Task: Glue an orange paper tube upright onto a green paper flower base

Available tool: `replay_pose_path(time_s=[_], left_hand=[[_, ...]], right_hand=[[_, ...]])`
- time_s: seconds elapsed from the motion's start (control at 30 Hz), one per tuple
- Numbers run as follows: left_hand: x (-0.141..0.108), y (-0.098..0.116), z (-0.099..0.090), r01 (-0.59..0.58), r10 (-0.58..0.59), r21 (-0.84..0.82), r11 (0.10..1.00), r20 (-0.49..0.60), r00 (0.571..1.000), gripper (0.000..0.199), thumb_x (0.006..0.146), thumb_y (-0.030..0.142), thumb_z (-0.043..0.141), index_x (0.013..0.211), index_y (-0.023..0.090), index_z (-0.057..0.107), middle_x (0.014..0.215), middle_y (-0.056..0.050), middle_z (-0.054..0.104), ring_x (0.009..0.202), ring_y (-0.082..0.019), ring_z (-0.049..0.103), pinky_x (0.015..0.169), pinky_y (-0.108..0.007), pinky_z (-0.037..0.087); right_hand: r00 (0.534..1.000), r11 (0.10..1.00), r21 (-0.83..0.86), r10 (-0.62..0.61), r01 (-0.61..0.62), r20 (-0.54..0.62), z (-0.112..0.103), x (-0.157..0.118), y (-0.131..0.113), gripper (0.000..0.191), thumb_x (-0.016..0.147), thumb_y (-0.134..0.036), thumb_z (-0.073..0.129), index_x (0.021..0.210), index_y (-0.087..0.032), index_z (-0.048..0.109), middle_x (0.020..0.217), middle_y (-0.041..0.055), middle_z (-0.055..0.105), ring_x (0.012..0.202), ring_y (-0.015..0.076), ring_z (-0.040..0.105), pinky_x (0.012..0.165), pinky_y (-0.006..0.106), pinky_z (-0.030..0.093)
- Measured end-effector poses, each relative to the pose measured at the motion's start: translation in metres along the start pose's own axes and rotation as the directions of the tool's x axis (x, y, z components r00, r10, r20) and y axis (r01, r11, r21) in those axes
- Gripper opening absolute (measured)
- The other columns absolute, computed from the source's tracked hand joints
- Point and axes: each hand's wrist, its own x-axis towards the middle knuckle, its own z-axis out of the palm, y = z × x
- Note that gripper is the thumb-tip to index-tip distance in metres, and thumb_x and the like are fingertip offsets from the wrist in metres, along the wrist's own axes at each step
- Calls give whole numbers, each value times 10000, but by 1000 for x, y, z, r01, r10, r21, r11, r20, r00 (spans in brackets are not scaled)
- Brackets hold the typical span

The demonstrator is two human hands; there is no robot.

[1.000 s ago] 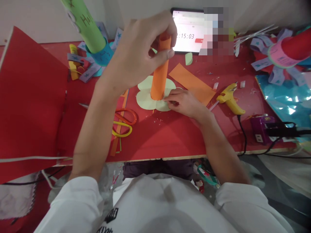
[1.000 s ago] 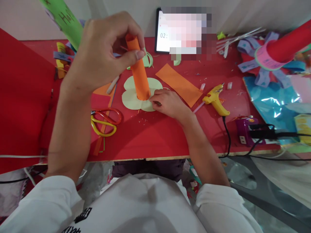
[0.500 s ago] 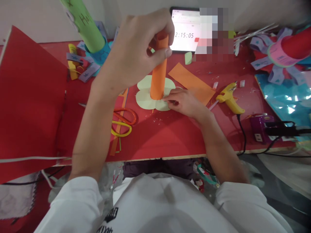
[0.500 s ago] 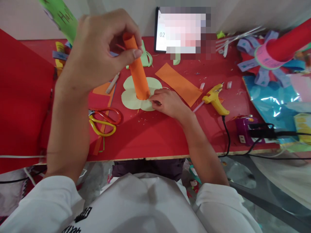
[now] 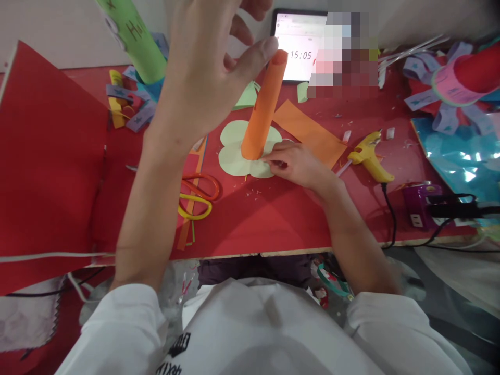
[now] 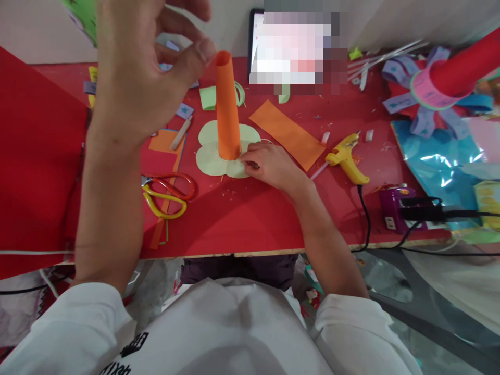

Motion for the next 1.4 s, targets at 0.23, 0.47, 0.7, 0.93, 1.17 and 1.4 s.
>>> replay_pose_path(time_s=[0.23,0.47,0.7,0.93,1.17,1.4], left_hand=[[0,8,7,-74,75,-34,997,49,996,282,1112,230,496,1300,141,687,1156,1,741,1074,-140,776,874,-292,613],[3,1,12,-184,180,12,983,150,972,307,1016,92,587,1254,142,774,1081,-40,758,1038,-210,746,869,-338,569],[3,6,10,-156,153,7,988,147,977,314,1014,117,541,1214,147,781,1059,-12,746,1014,-177,753,834,-313,564],[3,-2,0,-137,122,66,988,193,974,233,1008,138,613,1182,164,766,1025,10,737,918,-151,744,840,-307,560],[3,-6,-9,-147,120,110,983,224,967,237,1032,217,617,1204,184,776,990,16,729,892,-155,744,877,-340,548],[2,-6,-9,-150,122,106,983,232,965,245,1019,172,604,1201,160,766,1023,-5,738,906,-156,724,836,-309,548]], right_hand=[[1000,1000,-14,-3,3,-15,2,0,2,349,965,-217,560,1103,-241,880,973,91,781,930,270,689,823,384,482],[999,993,-115,8,-13,-46,1,-1,-2,367,1016,-233,520,1092,-243,879,958,95,788,915,269,678,803,397,452],[991,982,-172,57,-78,-122,3,1,3,397,1031,-220,516,1147,-270,892,972,103,778,940,282,657,886,434,460],[993,988,-134,69,-82,-100,2,0,4,399,1031,-217,522,1172,-269,892,1016,109,785,973,291,673,896,436,494],[996,990,-119,69,-75,-54,-3,-1,4,407,1030,-222,536,1238,-285,881,1072,118,795,1005,305,681,912,450,503],[993,983,-167,61,-77,-97,-1,-3,5,375,1025,-229,534,1135,-267,891,1019,109,812,983,305,687,945,472,468]])
